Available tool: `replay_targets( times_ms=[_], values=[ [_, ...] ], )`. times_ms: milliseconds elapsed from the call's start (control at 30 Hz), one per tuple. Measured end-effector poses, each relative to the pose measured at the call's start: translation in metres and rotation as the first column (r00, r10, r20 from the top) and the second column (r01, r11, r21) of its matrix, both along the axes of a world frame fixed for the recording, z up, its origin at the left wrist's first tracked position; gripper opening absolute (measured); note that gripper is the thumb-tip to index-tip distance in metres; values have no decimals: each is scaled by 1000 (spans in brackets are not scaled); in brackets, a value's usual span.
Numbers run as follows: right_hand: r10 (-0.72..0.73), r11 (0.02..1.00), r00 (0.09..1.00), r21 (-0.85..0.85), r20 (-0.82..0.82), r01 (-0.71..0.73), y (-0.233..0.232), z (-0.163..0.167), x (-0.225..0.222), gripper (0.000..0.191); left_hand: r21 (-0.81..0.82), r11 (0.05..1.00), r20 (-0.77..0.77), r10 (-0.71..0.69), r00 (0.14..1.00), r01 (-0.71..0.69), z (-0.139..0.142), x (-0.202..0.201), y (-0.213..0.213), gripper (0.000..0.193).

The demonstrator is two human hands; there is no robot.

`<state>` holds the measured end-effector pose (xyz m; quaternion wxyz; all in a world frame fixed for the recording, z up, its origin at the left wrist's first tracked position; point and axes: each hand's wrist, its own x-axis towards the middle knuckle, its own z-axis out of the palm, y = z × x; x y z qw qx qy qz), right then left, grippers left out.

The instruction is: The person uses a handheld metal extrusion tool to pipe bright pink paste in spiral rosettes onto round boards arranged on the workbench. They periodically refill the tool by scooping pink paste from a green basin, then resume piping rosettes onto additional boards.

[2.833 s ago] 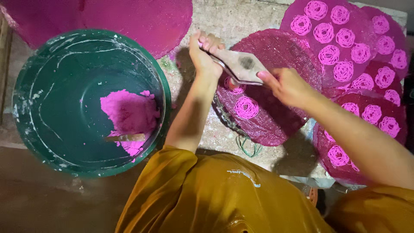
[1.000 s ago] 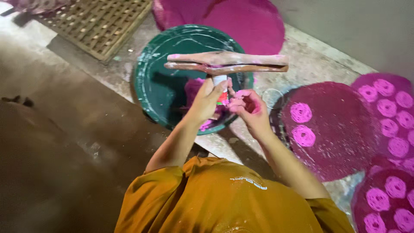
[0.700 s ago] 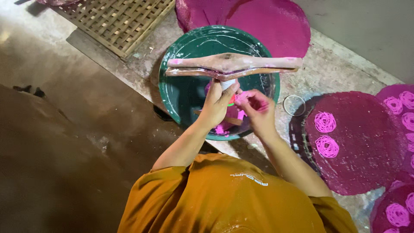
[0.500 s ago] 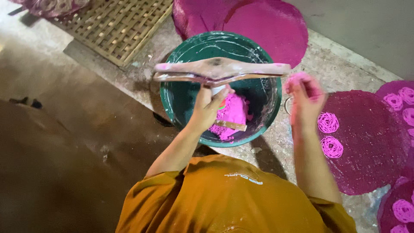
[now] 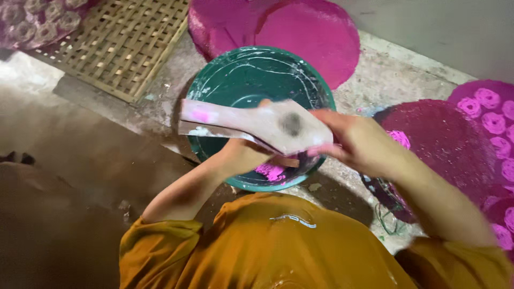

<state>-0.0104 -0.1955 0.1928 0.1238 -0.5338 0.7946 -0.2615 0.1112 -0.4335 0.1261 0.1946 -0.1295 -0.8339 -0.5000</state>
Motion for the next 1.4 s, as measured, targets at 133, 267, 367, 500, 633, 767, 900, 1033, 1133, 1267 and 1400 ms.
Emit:
replay_targets(
  times_ms=[133,267,367,500,633,767,900,1033,1133,1267,1400],
  values=[
    [91,983,996,160,10,-92,-8,14,24,60,-68,946,280,-287,916,317,47,19,10,31],
    [458,883,857,5,-237,-470,-8,14,6,64,16,758,287,-628,723,652,59,13,9,25],
    [563,823,820,155,-100,-546,-9,7,-2,58,-185,704,391,-587,709,686,44,14,1,31],
    [476,839,782,60,402,-541,-1,-16,12,48,-351,695,459,-456,762,627,8,25,-3,39],
    [514,856,724,-225,460,-465,19,-47,14,55,-175,841,365,-428,827,512,-38,23,-23,34],
    [367,927,923,36,114,-373,57,-58,-16,44,336,882,467,-460,755,329,-72,16,-109,28],
    [343,939,723,242,-600,-246,63,-54,-45,46,737,669,535,-665,522,97,-94,18,-126,32],
    [281,934,440,137,-853,-331,29,-31,-62,38,933,360,331,-883,333,27,-119,23,-60,37],
    [190,953,522,27,-832,-303,0,-18,-55,47,908,384,416,-773,478,-169,-133,24,-21,22],
    [-36,945,974,-324,-223,-39,-12,-21,-8,65,729,679,427,-343,837,-94,-135,11,-15,26],
    [-164,882,984,-456,-68,115,-29,-45,30,67,402,895,204,119,972,-194,-118,7,-14,30]
  ],
)
